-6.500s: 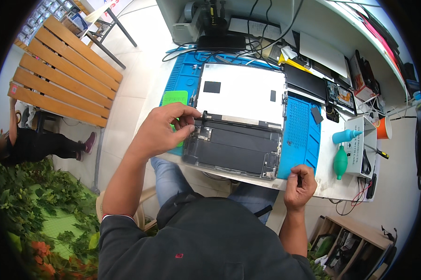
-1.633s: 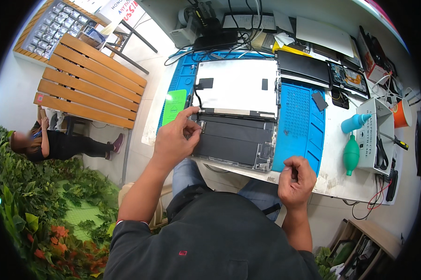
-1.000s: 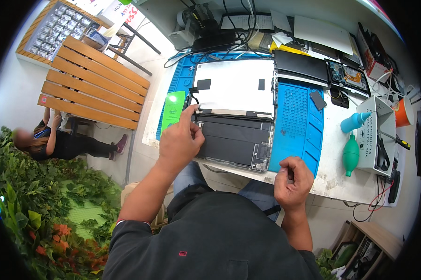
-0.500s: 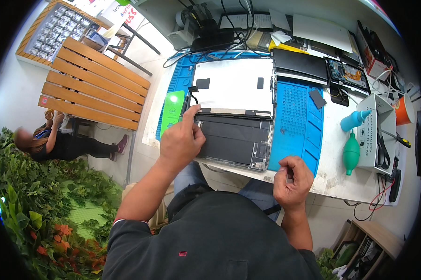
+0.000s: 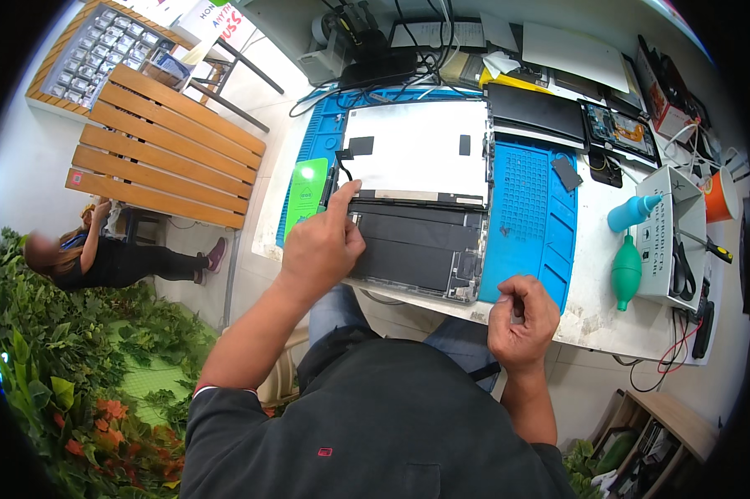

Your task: The person works on the internal components of a laptop using a screwdriver. The person moves cables and uses the tool to unscrew parts inside the open laptop chassis on a repair bench.

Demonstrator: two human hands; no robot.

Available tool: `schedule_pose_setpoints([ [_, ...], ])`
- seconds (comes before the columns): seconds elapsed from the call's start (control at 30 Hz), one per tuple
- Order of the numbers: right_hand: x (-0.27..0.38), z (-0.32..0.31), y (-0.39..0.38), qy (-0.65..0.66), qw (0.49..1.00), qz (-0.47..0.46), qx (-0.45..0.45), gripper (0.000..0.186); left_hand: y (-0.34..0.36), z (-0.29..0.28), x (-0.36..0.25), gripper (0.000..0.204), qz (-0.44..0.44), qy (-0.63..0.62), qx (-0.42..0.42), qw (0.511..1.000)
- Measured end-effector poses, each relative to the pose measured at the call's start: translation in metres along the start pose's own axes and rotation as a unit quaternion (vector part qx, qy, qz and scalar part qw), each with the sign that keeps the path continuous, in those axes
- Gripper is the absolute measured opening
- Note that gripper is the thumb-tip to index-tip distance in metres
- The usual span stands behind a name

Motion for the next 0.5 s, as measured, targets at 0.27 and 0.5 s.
schedule_pose_setpoints([
  [0.27,0.000,-0.001,0.001,0.005,1.000,-0.001,-0.001,0.024,0.001,-0.025,0.019,0.063,-0.034,-0.148,-0.144,0.978],
  [0.5,0.000,0.000,0.000,0.008,1.000,0.004,0.000,0.024,-0.012,-0.018,0.005,0.066,0.038,-0.165,-0.056,0.984],
])
Point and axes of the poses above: each hand's wrist, its own y-axis towards the middle knuckle, its own z-axis out of the palm, x = y × z, the point moved 3 cm from there along y, towards the middle knuckle, and after that the axes turned 10 degrees about x, right-handed, at the moved point
